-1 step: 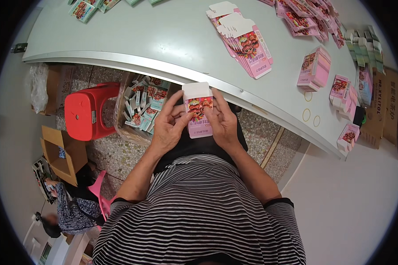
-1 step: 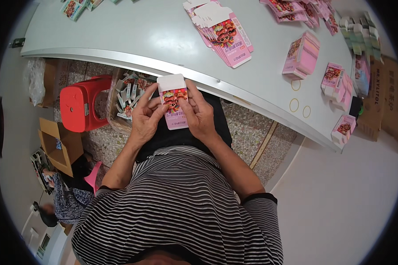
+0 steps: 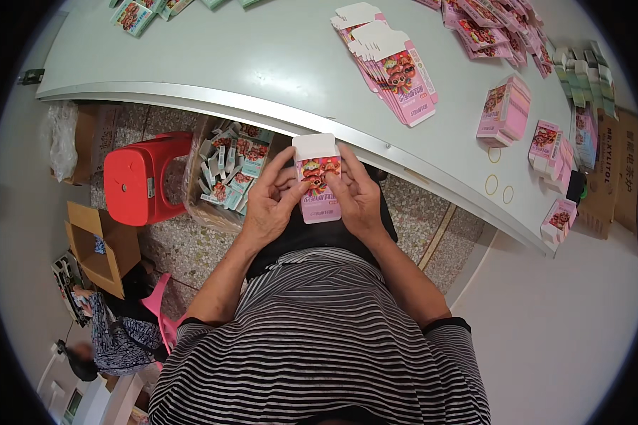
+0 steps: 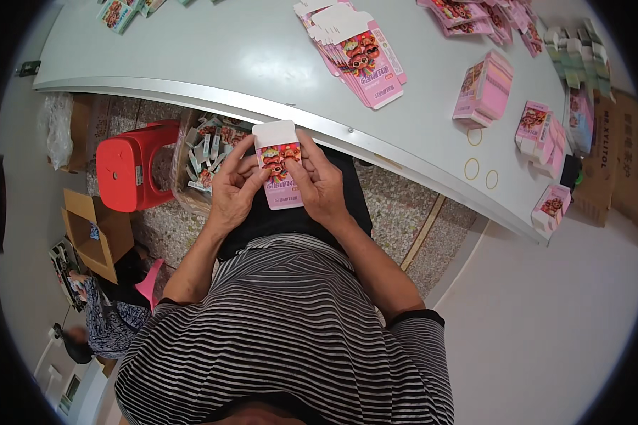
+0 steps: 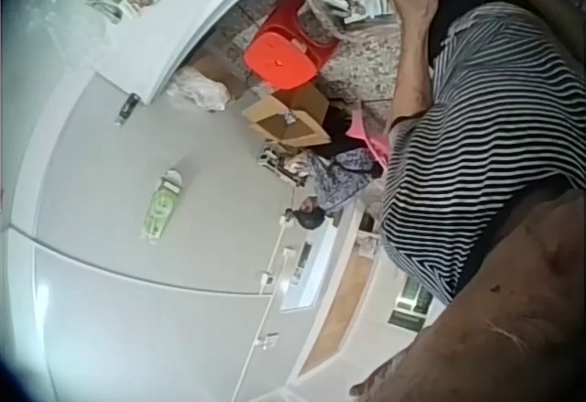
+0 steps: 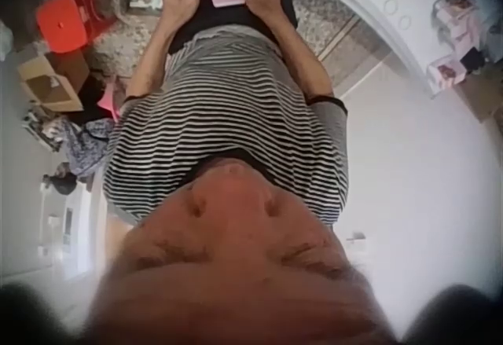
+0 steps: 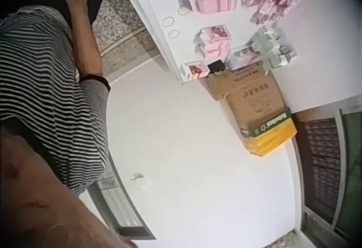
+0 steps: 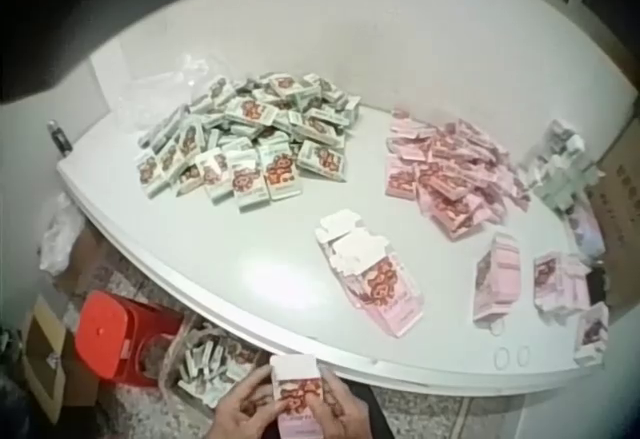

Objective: Manually folding and assembling small decorative boxes at a table.

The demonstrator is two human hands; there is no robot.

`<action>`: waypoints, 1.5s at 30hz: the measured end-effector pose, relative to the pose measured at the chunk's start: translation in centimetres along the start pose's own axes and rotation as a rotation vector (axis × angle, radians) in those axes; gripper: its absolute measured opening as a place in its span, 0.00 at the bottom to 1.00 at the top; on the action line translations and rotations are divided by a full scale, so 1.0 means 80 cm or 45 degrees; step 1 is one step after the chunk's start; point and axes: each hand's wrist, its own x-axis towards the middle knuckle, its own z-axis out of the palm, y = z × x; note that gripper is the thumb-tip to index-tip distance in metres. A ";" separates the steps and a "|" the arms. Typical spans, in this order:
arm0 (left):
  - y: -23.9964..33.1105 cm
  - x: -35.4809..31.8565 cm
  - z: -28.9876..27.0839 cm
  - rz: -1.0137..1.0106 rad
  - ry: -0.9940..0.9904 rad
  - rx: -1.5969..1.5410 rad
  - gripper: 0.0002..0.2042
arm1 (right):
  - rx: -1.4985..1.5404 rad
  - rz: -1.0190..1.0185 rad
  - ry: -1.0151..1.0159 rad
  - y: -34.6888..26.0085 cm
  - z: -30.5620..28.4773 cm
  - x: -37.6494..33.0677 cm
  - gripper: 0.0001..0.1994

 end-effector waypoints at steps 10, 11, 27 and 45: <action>-0.018 -0.014 -0.034 -0.158 -0.306 0.136 0.19 | 0.035 0.140 -0.277 0.034 -0.039 -0.023 0.15; -0.014 -0.013 -0.031 -0.089 -0.289 0.331 0.17 | 0.035 0.139 -0.274 0.036 -0.040 -0.027 0.15; 0.013 -0.016 -0.016 -0.163 -0.135 0.340 0.11 | -0.098 0.097 -0.151 -0.015 -0.031 -0.030 0.08; 0.020 -0.019 -0.028 -0.267 -0.310 0.383 0.08 | -0.072 0.444 -0.265 -0.027 -0.030 -0.029 0.08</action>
